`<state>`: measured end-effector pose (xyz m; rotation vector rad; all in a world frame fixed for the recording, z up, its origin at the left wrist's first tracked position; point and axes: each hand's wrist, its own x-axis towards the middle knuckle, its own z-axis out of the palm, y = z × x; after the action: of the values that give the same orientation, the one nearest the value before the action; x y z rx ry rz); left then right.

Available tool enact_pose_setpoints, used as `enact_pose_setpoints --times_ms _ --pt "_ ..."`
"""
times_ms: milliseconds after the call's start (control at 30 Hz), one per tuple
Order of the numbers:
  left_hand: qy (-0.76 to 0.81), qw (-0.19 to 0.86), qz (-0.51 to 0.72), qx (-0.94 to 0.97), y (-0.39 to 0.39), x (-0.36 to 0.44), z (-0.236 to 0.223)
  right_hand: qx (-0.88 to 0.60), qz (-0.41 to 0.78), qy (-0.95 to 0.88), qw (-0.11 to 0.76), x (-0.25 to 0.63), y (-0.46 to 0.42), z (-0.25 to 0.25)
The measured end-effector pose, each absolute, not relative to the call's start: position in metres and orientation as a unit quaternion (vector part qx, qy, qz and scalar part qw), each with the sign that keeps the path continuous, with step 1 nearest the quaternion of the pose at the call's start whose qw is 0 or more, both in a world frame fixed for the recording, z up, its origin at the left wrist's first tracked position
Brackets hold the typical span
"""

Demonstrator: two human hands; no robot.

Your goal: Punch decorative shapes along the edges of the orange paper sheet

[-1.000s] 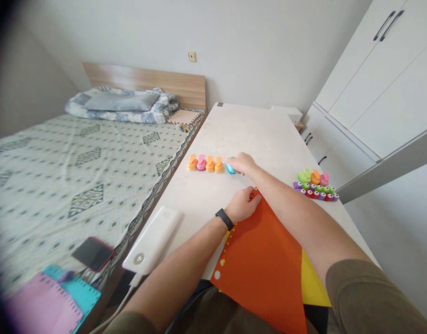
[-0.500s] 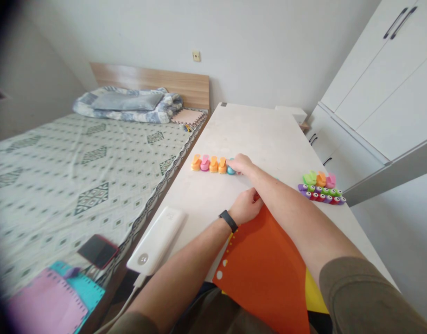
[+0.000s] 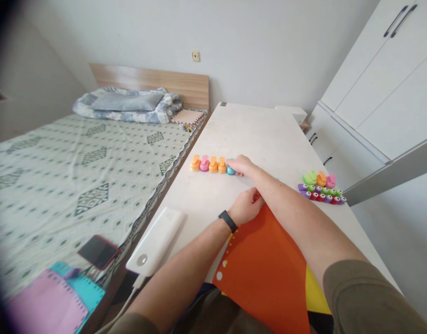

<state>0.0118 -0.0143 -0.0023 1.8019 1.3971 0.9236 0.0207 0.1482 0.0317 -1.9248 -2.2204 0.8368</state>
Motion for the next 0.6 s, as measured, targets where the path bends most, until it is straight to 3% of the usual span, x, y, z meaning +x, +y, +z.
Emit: enact_pose_setpoints --times_ms 600 --pt "0.527 0.342 0.366 0.687 -0.0135 0.0133 -0.0023 -0.618 0.279 -0.732 0.064 0.0192 0.1489 0.0301"
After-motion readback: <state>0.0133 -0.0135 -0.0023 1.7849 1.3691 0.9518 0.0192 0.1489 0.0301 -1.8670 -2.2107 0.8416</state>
